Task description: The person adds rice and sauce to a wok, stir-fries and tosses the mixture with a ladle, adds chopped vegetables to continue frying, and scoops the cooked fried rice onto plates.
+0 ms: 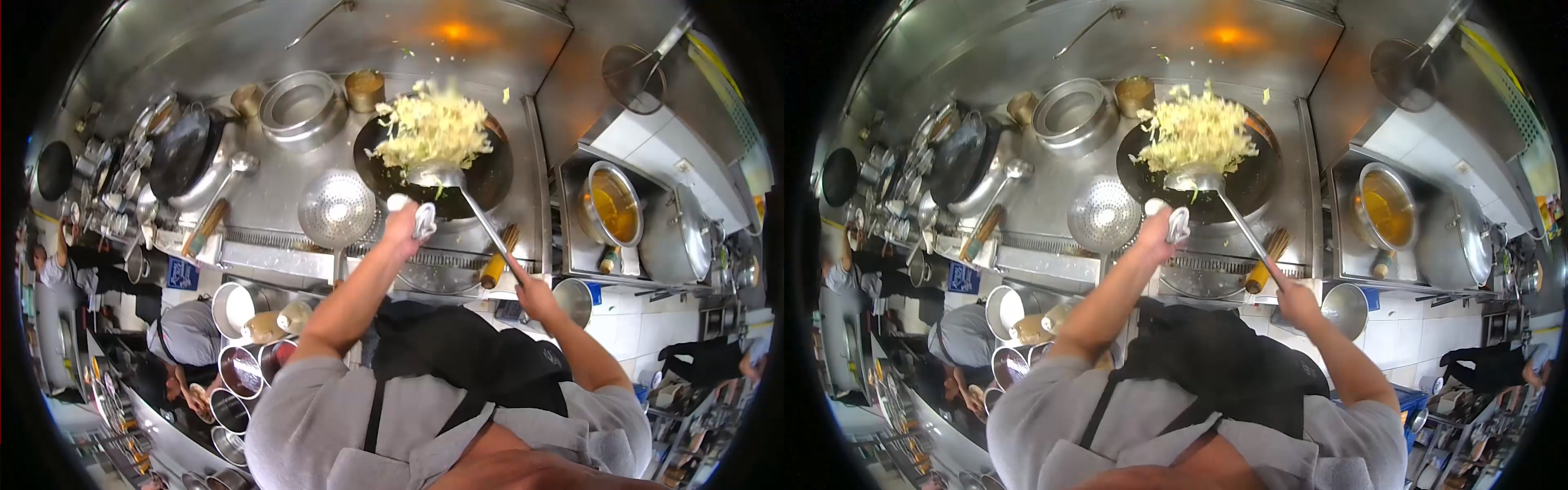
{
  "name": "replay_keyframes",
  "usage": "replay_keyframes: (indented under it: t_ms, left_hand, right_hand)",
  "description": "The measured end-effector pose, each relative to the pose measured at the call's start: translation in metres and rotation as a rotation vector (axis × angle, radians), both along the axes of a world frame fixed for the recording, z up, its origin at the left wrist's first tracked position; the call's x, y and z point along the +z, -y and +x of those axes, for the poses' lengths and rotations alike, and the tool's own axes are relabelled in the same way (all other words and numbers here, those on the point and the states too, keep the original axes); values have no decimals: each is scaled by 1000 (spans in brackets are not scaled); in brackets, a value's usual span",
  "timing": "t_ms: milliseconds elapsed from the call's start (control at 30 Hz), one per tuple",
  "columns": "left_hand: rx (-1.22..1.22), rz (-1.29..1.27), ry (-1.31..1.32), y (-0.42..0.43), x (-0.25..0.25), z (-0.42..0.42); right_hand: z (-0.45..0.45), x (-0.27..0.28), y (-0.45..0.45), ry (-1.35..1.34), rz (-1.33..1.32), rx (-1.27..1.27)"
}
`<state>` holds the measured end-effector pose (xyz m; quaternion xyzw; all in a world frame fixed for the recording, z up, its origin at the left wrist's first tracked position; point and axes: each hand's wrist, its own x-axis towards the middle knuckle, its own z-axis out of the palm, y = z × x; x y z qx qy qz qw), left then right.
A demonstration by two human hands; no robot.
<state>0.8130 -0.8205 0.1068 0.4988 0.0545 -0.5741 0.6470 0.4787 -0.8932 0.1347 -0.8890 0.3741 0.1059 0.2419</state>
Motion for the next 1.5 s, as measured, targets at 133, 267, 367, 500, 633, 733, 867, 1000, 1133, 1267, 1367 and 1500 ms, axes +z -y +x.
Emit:
replay_keyframes:
  t_ms: [133,267,367,500,633,733,867,1000,1133,1267,1367,1500]
  left_hand:
    - [26,75,40,10,18,3]
    - [142,-90,167,49,-68,6]
    - [-38,164,284,70,-76,13]
    - [-101,6,328,16,-93,-1]
    - [47,52,440,-77,-122,-19]
    - [54,153,445,-132,-94,-29]
    - [175,231,637,-168,-51,-38]
    - [247,292,703,-190,-55,-46]
    - [339,243,768,-175,-53,-68]
    - [62,214,887,-160,-40,-92]
    - [134,149,885,-166,-50,-106]
    - [194,52,749,-166,-55,-73]
  right_hand:
    - [4,1,-5,300,54,-23]
    - [51,143,23,801,310,-134]
    - [69,213,37,1155,280,46]
    - [89,156,52,1312,243,-98]
    - [108,4,57,862,534,-329]
    - [121,-36,93,619,1064,-537]
    - [116,8,135,459,550,-224]
    - [100,66,131,544,206,-58]
    - [112,-6,145,457,302,1]
    - [128,-34,194,301,702,-87]
    - [82,38,174,346,481,42]
    - [25,63,132,330,403,31]
